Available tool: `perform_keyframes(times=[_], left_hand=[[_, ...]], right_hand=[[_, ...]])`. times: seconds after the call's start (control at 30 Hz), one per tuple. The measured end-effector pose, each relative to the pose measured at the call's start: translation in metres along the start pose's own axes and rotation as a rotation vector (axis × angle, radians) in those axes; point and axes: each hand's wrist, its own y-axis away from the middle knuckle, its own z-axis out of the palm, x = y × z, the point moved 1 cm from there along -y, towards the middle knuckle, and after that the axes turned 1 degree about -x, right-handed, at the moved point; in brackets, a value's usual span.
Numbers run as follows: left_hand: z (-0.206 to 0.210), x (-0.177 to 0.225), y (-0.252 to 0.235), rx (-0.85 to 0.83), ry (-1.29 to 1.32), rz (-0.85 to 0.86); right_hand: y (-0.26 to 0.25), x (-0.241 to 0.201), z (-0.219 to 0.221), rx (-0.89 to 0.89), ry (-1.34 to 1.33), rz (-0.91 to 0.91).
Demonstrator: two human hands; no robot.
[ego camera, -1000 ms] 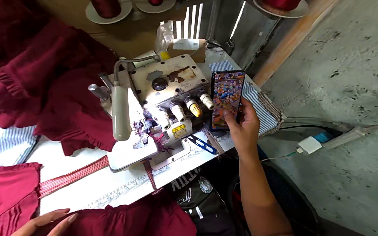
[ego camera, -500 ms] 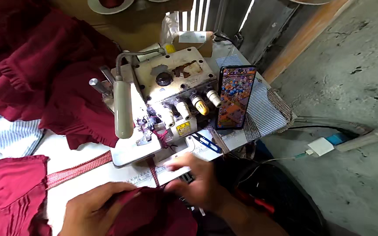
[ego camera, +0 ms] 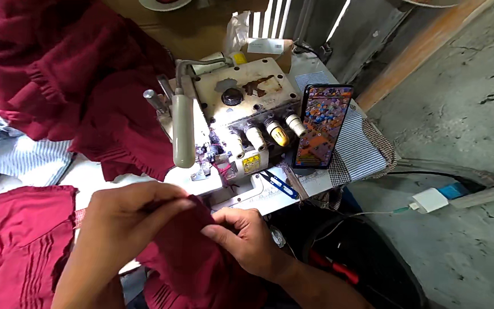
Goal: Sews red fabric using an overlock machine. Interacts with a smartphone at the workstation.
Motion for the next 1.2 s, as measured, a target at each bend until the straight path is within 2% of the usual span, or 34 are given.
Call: perform_keyframes(times=[0.1, 0.2, 0.3, 0.37, 0.47, 0.57, 0.77, 0.93, 1.2], left_hand=[[0.020, -0.010, -0.020, 0.044, -0.206, -0.006], [0.041, -0.017, -0.021, 0.160, -0.276, -0.096], [0.057, 0.004, -0.009, 0.296, -0.410, -0.187], [0.072, 0.017, 0.004, 0.323, -0.520, -0.190], [0.095, 0.032, 0.024, 0.289, -0.564, -0.191], [0.106, 0.033, 0.029, 0.270, -0.549, -0.208], [0.103, 0.023, 0.017, 0.293, -0.526, -0.257], [0.103, 0.021, 0.019, 0.230, -0.582, -0.240], [0.089, 0.017, 0.013, 0.110, -0.531, -0.225]], right_hand=[[-0.009, 0.020, -0.002, 0.114, 0.128, 0.085], [-0.012, 0.042, -0.005, 0.183, 0.175, 0.067], [-0.002, 0.043, -0.002, 0.270, 0.153, 0.000], [0.003, 0.036, -0.002, 0.262, 0.214, -0.048], [0.006, 0.025, -0.010, 0.109, 0.359, -0.073], [-0.003, 0.015, -0.015, 0.005, 0.335, 0.004], [-0.008, 0.021, -0.013, 0.152, 0.303, 0.071], [0.002, 0.021, -0.014, 0.172, 0.205, 0.078], [-0.004, 0.023, -0.009, 0.202, 0.271, 0.076]])
